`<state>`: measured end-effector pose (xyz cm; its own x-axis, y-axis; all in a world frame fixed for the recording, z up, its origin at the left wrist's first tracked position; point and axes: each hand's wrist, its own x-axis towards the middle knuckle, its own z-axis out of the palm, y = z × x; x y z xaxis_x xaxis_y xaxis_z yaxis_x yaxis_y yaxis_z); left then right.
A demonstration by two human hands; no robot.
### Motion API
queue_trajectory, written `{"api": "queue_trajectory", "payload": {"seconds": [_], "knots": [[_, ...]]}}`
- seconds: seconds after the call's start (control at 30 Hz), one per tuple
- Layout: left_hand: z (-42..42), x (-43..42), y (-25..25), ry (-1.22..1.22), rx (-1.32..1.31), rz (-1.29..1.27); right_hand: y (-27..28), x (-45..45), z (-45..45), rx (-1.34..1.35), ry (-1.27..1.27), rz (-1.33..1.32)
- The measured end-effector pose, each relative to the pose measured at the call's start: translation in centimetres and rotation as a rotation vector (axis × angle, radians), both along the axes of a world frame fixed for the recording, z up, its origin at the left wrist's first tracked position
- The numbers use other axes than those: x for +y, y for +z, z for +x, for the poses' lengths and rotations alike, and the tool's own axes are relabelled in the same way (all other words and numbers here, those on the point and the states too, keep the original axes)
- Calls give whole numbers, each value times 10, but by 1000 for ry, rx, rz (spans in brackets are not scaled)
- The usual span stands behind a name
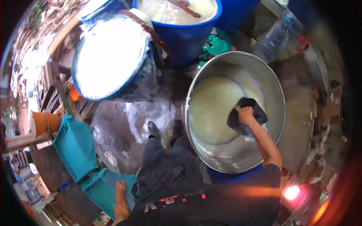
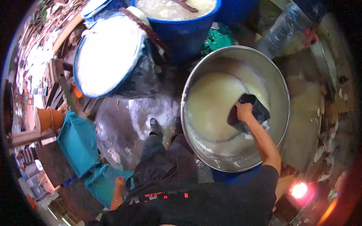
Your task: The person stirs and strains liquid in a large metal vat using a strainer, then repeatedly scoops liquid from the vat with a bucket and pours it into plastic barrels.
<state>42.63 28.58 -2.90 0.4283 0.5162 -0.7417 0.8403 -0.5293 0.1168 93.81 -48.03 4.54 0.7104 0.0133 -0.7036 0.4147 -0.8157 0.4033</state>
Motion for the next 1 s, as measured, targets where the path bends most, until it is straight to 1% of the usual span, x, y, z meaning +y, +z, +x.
{"api": "queue_trajectory", "payload": {"seconds": [0.03,0.07,0.1,0.13,0.17,0.2,0.23,0.3,0.33,0.37,0.4,0.43,0.47,0.53,0.6,0.67,0.73,0.8,0.87,0.9,0.97,1.0], "knots": [[-10,-16,10,32,-3,10,-33,-2,-4,45,94,-35],[-6,-38,22,209,36,-29,-77,-11,-10,82,197,-69],[-10,-51,30,389,71,-68,-139,-23,-19,153,274,-112],[-17,-48,20,227,-44,-118,-198,-33,-28,223,353,-149],[-30,-47,1,64,-154,-163,-163,-1,-22,207,277,-119],[-31,-54,-10,94,-188,-159,-120,25,-22,196,198,-90],[-17,-56,-21,116,-221,-158,-106,31,-24,94,130,29],[22,-60,-28,48,-268,-206,-78,25,-27,-45,5,229],[31,-64,-46,100,-360,-146,-61,18,-28,-89,-51,309],[43,-70,-65,149,-454,-89,-45,13,-35,-101,-28,293],[61,-72,-70,168,-471,-105,-31,10,-44,-153,-130,346],[85,-75,-61,161,-464,-153,-13,10,-49,-205,-233,399],[106,-78,-54,150,-456,-202,10,16,-51,-220,-217,383],[142,-85,-43,164,-464,-241,66,32,-61,-254,-378,436],[153,-84,-51,159,-468,-273,119,48,-53,-242,-347,340],[160,-82,-74,108,-467,-301,173,85,-46,-318,-298,344],[160,-85,-93,105,-470,-295,203,115,-30,-441,-136,359],[156,-86,-98,103,-460,-285,232,158,-6,-441,-7,331],[155,-84,-91,48,-551,-318,271,217,14,-366,56,314],[150,-81,-96,50,-560,-323,279,236,26,-352,65,277],[129,-79,-113,141,-531,-352,303,281,37,-343,64,251],[117,-76,-115,210,-510,-398,307,292,45,-335,75,194]]}}
